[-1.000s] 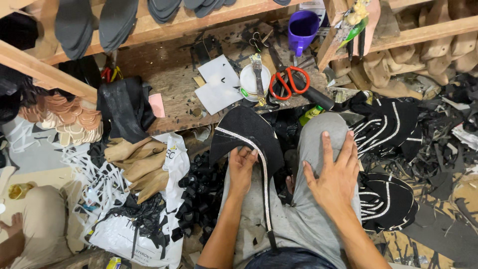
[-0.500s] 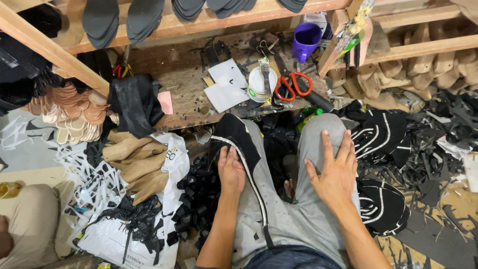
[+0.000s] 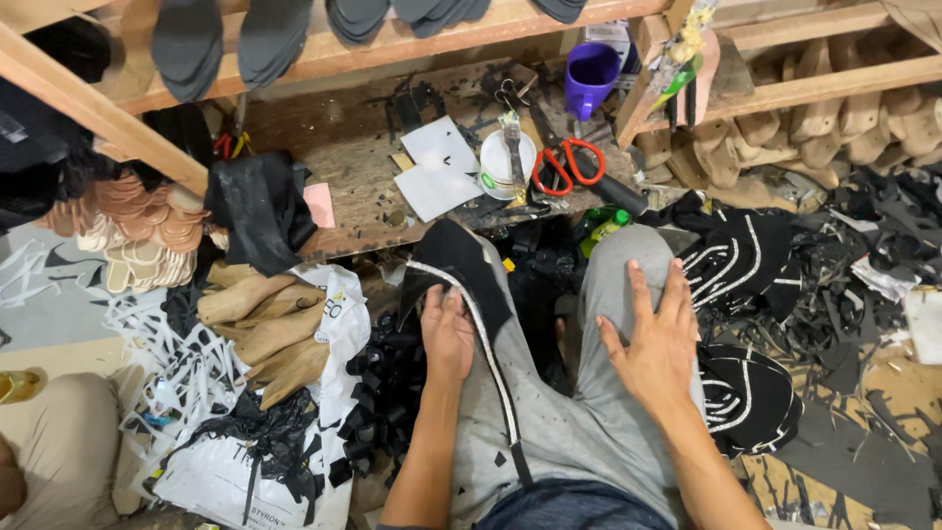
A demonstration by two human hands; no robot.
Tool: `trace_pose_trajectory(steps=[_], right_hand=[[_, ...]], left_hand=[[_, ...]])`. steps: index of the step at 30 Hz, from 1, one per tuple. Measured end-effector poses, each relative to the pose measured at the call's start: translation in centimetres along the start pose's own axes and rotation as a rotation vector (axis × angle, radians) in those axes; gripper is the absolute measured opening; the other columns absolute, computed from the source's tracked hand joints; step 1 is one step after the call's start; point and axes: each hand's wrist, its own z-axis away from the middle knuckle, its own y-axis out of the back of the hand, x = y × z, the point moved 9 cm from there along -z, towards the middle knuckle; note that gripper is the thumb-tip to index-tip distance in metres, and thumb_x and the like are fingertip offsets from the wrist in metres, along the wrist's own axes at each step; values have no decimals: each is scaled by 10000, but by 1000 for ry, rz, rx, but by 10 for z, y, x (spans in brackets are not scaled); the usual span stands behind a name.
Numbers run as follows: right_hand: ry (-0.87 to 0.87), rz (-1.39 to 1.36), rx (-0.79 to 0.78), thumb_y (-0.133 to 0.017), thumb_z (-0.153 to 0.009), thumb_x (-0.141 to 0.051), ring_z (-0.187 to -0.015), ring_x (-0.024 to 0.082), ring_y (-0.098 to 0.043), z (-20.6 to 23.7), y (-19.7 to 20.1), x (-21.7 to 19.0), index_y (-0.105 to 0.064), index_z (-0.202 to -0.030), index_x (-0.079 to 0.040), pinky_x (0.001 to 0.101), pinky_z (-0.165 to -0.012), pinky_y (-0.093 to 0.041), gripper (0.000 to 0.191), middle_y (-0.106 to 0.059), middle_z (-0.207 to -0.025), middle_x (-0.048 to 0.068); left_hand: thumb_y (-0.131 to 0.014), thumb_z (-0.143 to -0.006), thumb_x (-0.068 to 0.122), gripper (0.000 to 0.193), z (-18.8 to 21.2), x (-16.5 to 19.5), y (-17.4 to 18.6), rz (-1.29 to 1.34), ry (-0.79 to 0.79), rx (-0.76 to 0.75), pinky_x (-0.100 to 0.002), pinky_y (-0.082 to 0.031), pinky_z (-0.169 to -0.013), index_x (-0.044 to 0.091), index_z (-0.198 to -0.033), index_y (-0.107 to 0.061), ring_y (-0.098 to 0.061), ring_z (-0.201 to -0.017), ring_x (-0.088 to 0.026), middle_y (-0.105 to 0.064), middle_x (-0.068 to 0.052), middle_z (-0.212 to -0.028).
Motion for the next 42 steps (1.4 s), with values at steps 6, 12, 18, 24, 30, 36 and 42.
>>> trace_pose_trajectory(steps=[6, 12, 18, 24, 30, 36, 42], right_hand=[[-7, -57, -81, -767, -790, -369, -1399, 502, -365, -19, -42, 21, -380, -1573, -208, 566, -1092, -368, 888, -268, -1614, 308], [-69, 25, -202, -787, -761, -345, -1421, 509, -323, -35, -75, 25, -335, -1555, -265, 567, -1090, -343, 917, -219, -1621, 279], [-40, 109, -242, -693, -716, -143, -1487, 435, -320, -35, -97, 34, -332, -1633, -272, 491, -1150, -352, 994, -192, -1682, 240], [-18, -206, -124, -644, -842, -279, -1489, 390, -292, -31, -102, 52, -452, -1488, -60, 501, -1151, -312, 709, -205, -1700, 125], [23, -222, -83, -661, -804, -293, -1484, 370, -300, -27, -102, 54, -449, -1486, -55, 494, -1137, -313, 753, -194, -1691, 121], [-26, -241, -117, -651, -843, -286, -1492, 356, -310, -28, -107, 57, -466, -1483, -87, 481, -1150, -320, 695, -198, -1705, 95], [1, -270, -83, -639, -853, -283, -1478, 380, -315, -26, -103, 55, -437, -1516, -55, 488, -1147, -315, 730, -202, -1708, 120]], left_hand=[[-624, -1018, 44, 222, 4, -31, -43, -409, 31, -165, -229, -456, -712, 44, -1222, -538, -577, -817, -85, -664, -17, -953], [-631, -1011, 40, 218, -1, -63, -65, -414, 127, -319, -233, -490, -774, 27, -1213, -550, -613, -866, -90, -675, -19, -963], [-669, -1000, 22, 236, 4, -93, -68, -467, 286, -439, -240, -503, -764, 34, -1205, -552, -615, -853, -79, -666, -8, -911], [-707, -977, 77, 253, 26, -118, -89, -689, 480, -645, -242, -503, -722, 9, -1200, -608, -612, -796, -67, -713, -12, -927], [-733, -954, 101, 294, 25, -125, -92, -765, 507, -621, -240, -491, -683, -1, -1200, -609, -607, -753, -66, -709, -10, -911], [-726, -958, 101, 275, 25, -128, -88, -757, 528, -624, -233, -490, -670, 4, -1188, -610, -607, -747, -60, -712, -10, -906], [-721, -966, 91, 233, 24, -128, -87, -785, 517, -614, -232, -488, -671, 15, -1158, -614, -608, -756, -59, -694, -3, -887]])
